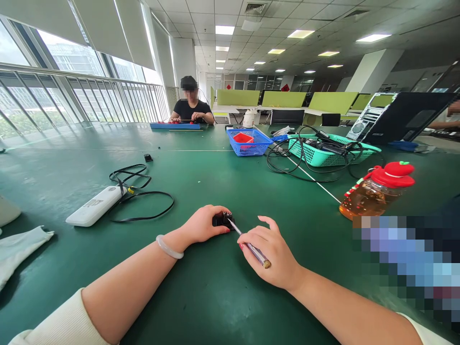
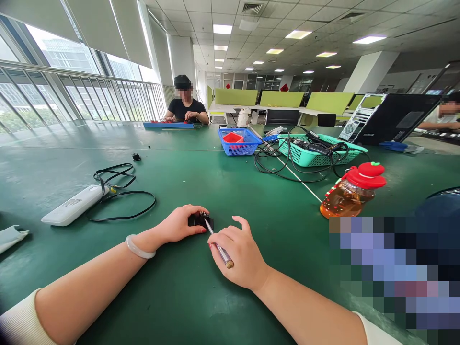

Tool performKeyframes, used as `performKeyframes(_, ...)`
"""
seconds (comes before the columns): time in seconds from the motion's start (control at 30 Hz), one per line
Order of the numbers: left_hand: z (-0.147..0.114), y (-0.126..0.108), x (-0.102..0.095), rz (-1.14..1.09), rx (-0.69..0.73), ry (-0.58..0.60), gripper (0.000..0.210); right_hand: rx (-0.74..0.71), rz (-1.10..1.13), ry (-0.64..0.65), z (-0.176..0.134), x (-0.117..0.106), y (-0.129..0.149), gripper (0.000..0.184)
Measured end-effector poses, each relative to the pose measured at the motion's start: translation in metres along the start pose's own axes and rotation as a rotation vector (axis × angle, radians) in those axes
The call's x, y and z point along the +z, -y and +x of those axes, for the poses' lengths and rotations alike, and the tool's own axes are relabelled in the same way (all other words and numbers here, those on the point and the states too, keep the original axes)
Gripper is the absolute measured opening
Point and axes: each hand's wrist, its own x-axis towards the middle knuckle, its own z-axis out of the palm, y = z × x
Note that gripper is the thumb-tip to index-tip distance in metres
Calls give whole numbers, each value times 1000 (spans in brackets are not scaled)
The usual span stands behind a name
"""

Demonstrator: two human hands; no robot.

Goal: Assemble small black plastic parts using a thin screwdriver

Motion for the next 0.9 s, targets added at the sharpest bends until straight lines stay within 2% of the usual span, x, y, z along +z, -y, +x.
performKeyframes(0.37,0,2,2,24,-15,-4,43,65,103,-17,0,-1,-12,11)
performKeyframes(0.9,0,2,1,-22,8,11,39,357,187,-53,2,2,-15,14)
